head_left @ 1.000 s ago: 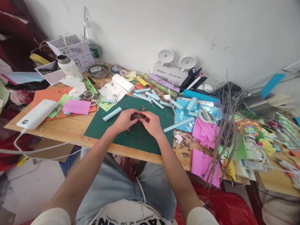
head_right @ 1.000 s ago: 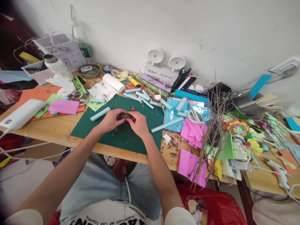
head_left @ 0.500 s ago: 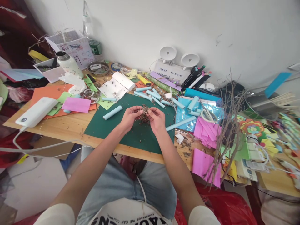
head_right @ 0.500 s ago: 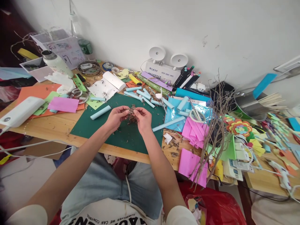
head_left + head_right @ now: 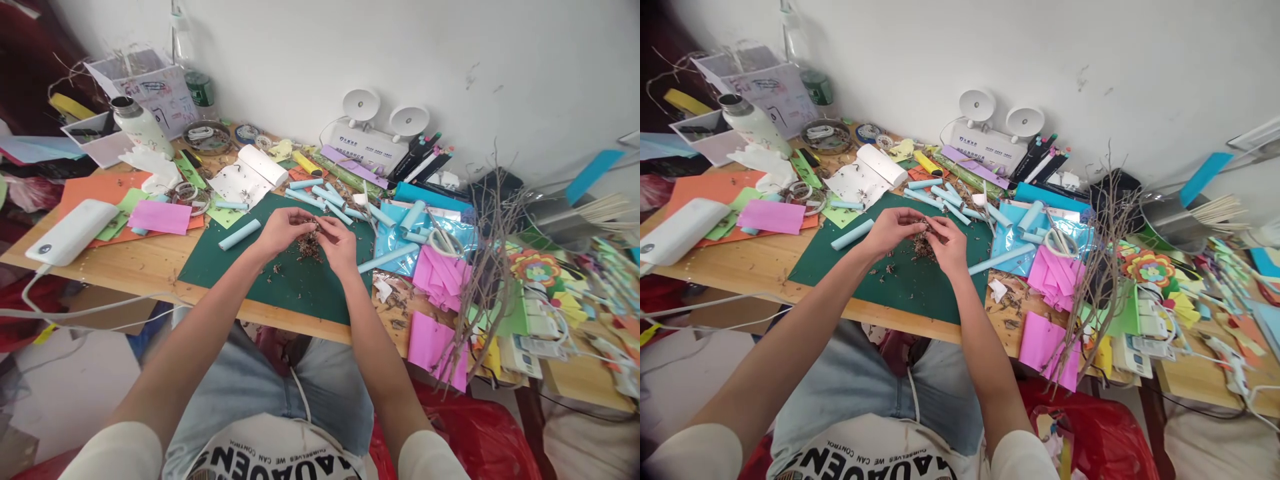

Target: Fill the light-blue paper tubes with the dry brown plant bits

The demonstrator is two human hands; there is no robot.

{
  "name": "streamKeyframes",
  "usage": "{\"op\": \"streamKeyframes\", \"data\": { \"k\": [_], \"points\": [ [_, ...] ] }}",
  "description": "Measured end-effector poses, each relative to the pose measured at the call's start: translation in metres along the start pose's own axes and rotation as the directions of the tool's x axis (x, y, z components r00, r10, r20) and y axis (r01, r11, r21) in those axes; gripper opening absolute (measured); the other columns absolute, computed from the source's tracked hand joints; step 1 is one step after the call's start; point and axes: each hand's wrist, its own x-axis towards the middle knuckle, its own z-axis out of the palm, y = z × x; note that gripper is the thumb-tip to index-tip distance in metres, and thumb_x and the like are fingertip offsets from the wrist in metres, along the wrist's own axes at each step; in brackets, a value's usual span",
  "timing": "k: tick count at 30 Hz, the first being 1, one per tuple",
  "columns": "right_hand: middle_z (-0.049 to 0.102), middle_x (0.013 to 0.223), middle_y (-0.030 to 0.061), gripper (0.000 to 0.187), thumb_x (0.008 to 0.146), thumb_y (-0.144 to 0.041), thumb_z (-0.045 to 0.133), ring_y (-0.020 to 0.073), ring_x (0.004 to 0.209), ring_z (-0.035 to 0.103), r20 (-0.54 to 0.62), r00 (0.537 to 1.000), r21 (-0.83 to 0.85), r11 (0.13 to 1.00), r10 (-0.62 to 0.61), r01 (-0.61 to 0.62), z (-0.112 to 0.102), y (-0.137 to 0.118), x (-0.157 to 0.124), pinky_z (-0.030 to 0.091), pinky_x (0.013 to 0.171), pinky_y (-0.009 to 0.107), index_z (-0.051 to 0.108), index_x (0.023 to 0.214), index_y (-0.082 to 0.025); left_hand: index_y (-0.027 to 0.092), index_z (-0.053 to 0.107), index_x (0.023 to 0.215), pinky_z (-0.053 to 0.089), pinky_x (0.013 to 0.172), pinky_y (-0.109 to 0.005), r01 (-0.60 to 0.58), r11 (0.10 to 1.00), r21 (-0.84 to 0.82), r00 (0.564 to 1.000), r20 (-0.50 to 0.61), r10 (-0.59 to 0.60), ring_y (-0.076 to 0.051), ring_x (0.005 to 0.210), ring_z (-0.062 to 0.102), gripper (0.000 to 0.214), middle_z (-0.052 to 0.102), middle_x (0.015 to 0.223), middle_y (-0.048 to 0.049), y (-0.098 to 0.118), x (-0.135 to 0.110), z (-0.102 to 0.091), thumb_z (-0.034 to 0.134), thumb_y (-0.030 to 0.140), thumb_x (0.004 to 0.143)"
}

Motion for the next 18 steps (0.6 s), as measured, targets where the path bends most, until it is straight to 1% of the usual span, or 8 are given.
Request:
{"op": "streamKeyframes", "data": {
  "k": [3, 5, 7, 10, 12, 14, 16, 18],
  "points": [
    [0.073, 0.099, 0.0055, 0.026, 0.078, -0.032, 0.064, 0.0197, 0.089, 0.067, -0.094, 0.993, -0.031, 0.997, 0.071, -0.074, 0.007, 0.002, -0.004, 0.055, 0.085, 0.035, 0.075, 0.099, -0.021, 0.013, 0.066, 0.083, 0.041, 0.059, -0.026, 0.015, 0.999, 0.050, 0.999, -0.040, -0.013, -0.012, 0.064, 0.053, 0.031, 0.064, 0.073, -0.0039, -0.006, 0.000, 0.001, 0.074, 0.040, 0.069],
    [0.074, 0.088, 0.0042, 0.018, 0.075, -0.031, 0.066, 0.0194, 0.083, 0.067, -0.138, 0.984, 0.017, 0.994, 0.113, -0.112, 0.011, 0.003, -0.005, 0.056, 0.084, 0.035, 0.075, 0.087, -0.021, 0.013, 0.065, 0.077, 0.038, 0.058, -0.024, 0.004, 1.000, 0.029, 0.999, -0.040, -0.003, -0.011, 0.062, 0.051, 0.029, 0.062, 0.070, -0.0023, -0.009, -0.001, 0.004, 0.072, 0.040, 0.070],
    [0.072, 0.081, 0.0019, 0.012, 0.070, -0.030, 0.071, 0.0186, 0.078, 0.067, -0.155, 0.969, 0.163, 0.973, 0.191, -0.166, 0.013, 0.003, -0.004, 0.056, 0.082, 0.035, 0.073, 0.077, -0.022, 0.014, 0.063, 0.073, 0.035, 0.056, -0.024, 0.003, 0.999, -0.048, 1.000, -0.020, -0.004, -0.009, 0.058, 0.046, 0.027, 0.058, 0.065, 0.0000, -0.010, -0.004, 0.006, 0.071, 0.040, 0.071],
    [0.072, 0.077, 0.0002, 0.019, 0.060, -0.032, 0.079, 0.0178, 0.073, 0.066, -0.147, 0.916, 0.426, 0.860, 0.373, -0.282, 0.011, 0.005, -0.001, 0.057, 0.079, 0.036, 0.072, 0.074, -0.022, 0.014, 0.061, 0.072, 0.031, 0.051, -0.022, 0.025, 0.970, -0.241, 1.000, -0.011, -0.028, -0.006, 0.053, 0.040, 0.027, 0.052, 0.061, 0.0025, -0.012, -0.007, 0.007, 0.073, 0.039, 0.071],
    [0.072, 0.080, 0.0007, 0.024, 0.058, -0.034, 0.082, 0.0181, 0.074, 0.066, -0.135, 0.893, 0.491, 0.812, 0.429, -0.316, 0.009, 0.006, 0.001, 0.057, 0.081, 0.037, 0.072, 0.076, -0.022, 0.015, 0.061, 0.074, 0.032, 0.052, -0.022, 0.021, 0.940, -0.342, 0.999, -0.027, -0.032, -0.006, 0.053, 0.042, 0.028, 0.053, 0.064, 0.0020, -0.015, -0.008, 0.006, 0.073, 0.040, 0.072],
    [0.073, 0.088, 0.0019, 0.024, 0.062, -0.036, 0.080, 0.0196, 0.083, 0.067, -0.117, 0.913, 0.454, 0.839, 0.390, -0.300, 0.006, 0.004, 0.001, 0.057, 0.085, 0.038, 0.074, 0.080, -0.022, 0.015, 0.062, 0.077, 0.038, 0.056, -0.022, -0.002, 0.935, -0.354, 0.998, -0.058, -0.020, -0.007, 0.059, 0.047, 0.030, 0.058, 0.070, 0.0003, -0.019, -0.008, 0.004, 0.076, 0.041, 0.070],
    [0.073, 0.102, 0.0030, 0.022, 0.069, -0.037, 0.075, 0.0215, 0.099, 0.066, -0.069, 0.958, 0.354, 0.904, 0.280, -0.239, 0.005, 0.001, 0.000, 0.054, 0.091, 0.039, 0.076, 0.087, -0.024, 0.015, 0.064, 0.080, 0.044, 0.064, -0.024, -0.031, 0.955, -0.296, 0.997, -0.083, 0.007, -0.010, 0.066, 0.053, 0.032, 0.062, 0.076, -0.0015, -0.021, -0.008, 0.003, 0.079, 0.041, 0.067],
    [0.070, 0.113, 0.0035, 0.023, 0.075, -0.038, 0.072, 0.0221, 0.110, 0.062, -0.025, 0.986, 0.240, 0.958, 0.165, -0.154, 0.004, -0.004, -0.001, 0.051, 0.096, 0.037, 0.076, 0.094, -0.026, 0.015, 0.066, 0.081, 0.046, 0.070, -0.026, -0.064, 0.977, -0.204, 0.994, -0.098, 0.045, -0.012, 0.071, 0.056, 0.032, 0.064, 0.080, -0.0029, -0.021, -0.007, 0.004, 0.079, 0.040, 0.066]
  ]
}}
